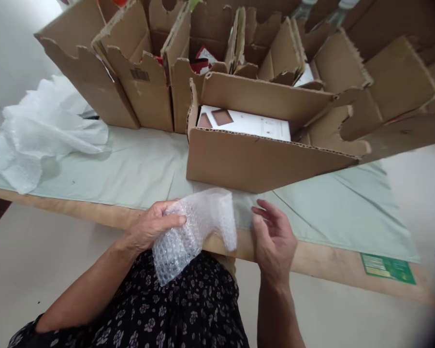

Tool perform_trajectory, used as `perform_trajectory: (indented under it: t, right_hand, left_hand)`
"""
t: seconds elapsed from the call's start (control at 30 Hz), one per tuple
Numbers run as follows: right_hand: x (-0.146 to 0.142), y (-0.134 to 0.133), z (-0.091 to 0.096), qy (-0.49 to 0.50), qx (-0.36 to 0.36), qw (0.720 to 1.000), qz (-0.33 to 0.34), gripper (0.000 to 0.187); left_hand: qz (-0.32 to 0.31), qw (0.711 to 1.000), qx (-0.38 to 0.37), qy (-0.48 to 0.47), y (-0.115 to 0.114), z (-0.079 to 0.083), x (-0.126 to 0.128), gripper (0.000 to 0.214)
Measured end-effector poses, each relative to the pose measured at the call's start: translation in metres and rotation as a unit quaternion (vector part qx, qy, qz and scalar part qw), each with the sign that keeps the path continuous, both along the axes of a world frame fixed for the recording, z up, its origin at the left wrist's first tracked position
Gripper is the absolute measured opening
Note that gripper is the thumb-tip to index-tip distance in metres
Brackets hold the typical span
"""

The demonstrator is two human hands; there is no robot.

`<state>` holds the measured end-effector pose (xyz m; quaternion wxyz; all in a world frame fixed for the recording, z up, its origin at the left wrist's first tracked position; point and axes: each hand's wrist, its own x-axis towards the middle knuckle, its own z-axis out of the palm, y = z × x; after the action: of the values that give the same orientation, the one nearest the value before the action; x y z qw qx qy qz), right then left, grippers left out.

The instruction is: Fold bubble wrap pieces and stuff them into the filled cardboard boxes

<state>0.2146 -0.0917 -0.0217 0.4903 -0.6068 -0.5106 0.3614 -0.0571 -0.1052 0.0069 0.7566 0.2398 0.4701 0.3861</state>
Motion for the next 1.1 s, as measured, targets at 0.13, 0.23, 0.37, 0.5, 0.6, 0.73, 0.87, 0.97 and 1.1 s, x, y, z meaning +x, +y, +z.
perform_trajectory:
  t: [0.13, 0.23, 0.37, 0.5, 0.6, 0.73, 0.87, 0.97, 1.1]
  right_hand:
    - [-0.001, -0.016, 0.006, -0.086, 0.091, 0.984, 0.129, 0.054]
    - [-0.02, -0.012, 0.001, -0.231, 0.111, 0.947, 0.193, 0.071]
    - [-0.029, 0.012, -0.014, -0.322, 0.118, 0.928, 0.148, 0.037]
    - [-0.003, 0.012, -0.006, -0.182, 0.075, 0.976, 0.09, 0.026]
    - [0.023, -0.001, 0.008, -0.067, 0.017, 0.998, 0.009, 0.024]
    - [0.033, -0.007, 0.007, -0.141, 0.019, 0.989, -0.033, 0.026]
    - [0.027, 0.003, -0.018, -0.293, 0.063, 0.953, -0.045, 0.031]
    - [0.027, 0.007, -0.032, -0.367, 0.098, 0.922, -0.069, 0.035]
    - [0.033, 0.009, -0.034, -0.391, 0.108, 0.912, -0.062, 0.037]
  left_hand:
    - [-0.006, 0.999, -0.003, -0.049, 0.003, -0.001, 0.008, 0.04]
    - [-0.048, 0.995, 0.024, -0.087, 0.003, -0.001, 0.014, 0.043]
    - [-0.118, 0.989, 0.079, -0.051, 0.001, -0.004, 0.005, 0.031]
    - [-0.123, 0.989, 0.038, 0.068, -0.006, -0.003, -0.033, 0.037]
    - [-0.171, 0.967, 0.031, 0.187, -0.002, 0.011, -0.064, 0.038]
    - [-0.222, 0.883, 0.127, 0.395, 0.026, 0.029, -0.087, 0.033]
    - [-0.177, 0.753, 0.169, 0.611, 0.055, 0.027, -0.096, 0.035]
    - [-0.162, 0.749, 0.155, 0.624, 0.054, 0.022, -0.101, 0.05]
    - [-0.168, 0.77, 0.16, 0.595, 0.037, 0.019, -0.103, 0.058]
